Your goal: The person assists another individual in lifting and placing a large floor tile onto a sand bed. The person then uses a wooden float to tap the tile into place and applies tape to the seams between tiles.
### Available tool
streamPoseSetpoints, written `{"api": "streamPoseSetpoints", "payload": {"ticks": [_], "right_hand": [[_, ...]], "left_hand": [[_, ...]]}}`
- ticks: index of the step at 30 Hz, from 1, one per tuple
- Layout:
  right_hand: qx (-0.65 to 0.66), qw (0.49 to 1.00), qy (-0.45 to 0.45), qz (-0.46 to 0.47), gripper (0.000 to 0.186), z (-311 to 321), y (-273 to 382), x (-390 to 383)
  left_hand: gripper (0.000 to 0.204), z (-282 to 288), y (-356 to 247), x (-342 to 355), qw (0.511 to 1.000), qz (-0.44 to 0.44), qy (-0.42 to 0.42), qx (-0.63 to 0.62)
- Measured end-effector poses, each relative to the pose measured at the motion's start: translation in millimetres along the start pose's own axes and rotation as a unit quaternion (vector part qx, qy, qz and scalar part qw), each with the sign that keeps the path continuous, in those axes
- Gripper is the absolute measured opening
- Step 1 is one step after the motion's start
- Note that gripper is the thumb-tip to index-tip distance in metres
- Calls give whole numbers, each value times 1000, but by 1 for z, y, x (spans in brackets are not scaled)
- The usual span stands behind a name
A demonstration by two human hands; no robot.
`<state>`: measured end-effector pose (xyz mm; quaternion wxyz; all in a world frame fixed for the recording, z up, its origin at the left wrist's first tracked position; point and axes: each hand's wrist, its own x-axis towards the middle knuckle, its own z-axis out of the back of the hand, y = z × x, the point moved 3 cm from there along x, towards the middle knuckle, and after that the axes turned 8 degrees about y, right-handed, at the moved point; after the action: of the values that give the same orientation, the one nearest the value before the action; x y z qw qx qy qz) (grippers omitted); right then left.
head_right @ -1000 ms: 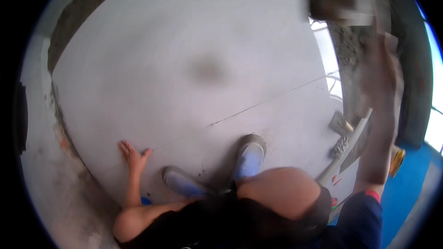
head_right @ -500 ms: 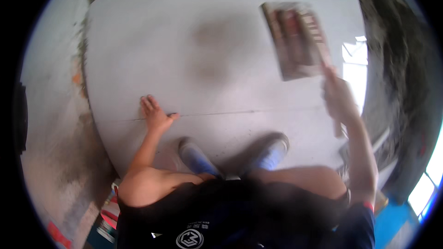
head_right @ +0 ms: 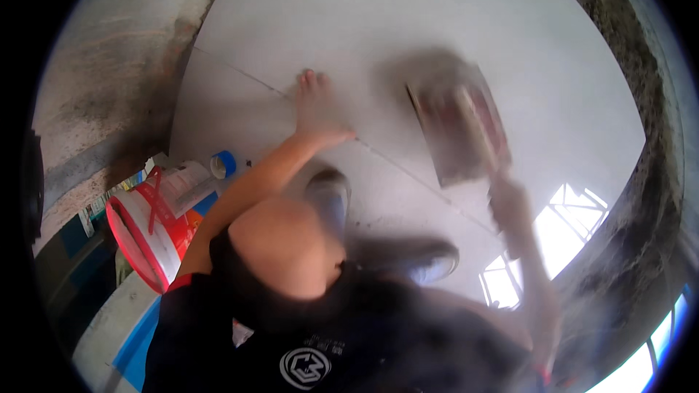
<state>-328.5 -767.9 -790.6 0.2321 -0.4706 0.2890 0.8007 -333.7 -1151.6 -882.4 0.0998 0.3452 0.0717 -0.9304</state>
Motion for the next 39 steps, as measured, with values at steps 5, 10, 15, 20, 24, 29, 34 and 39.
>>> {"api": "streamPoseSetpoints", "payload": {"ticks": [5,10,15,20,24,29,34,39], "right_hand": [[211,885,64,409,43,93,55,-81],[178,856,-178,452,42,72,-21,-16],[-336,897,-42,284,45,-38,16,51],[-22,957,141,252,49,7,141,-47],[25,825,107,554,58,48,132,-82],[-158,948,-143,235,40,15,-36,78],[-1,985,142,94,55,-43,141,1],[184,870,166,426,45,27,201,-65]], "left_hand": [[125,-18,31,-30,998,14,-40,-44],[123,-20,18,-22,994,-1,-43,-103],[126,-26,13,-3,993,-2,-7,-115],[127,-14,22,-21,991,23,-11,-133],[122,-18,26,-34,986,48,9,-162],[122,6,-3,-22,986,25,-33,-162],[121,-30,14,-49,983,53,4,-174],[120,-23,24,-50,977,65,-51,-197]]}}
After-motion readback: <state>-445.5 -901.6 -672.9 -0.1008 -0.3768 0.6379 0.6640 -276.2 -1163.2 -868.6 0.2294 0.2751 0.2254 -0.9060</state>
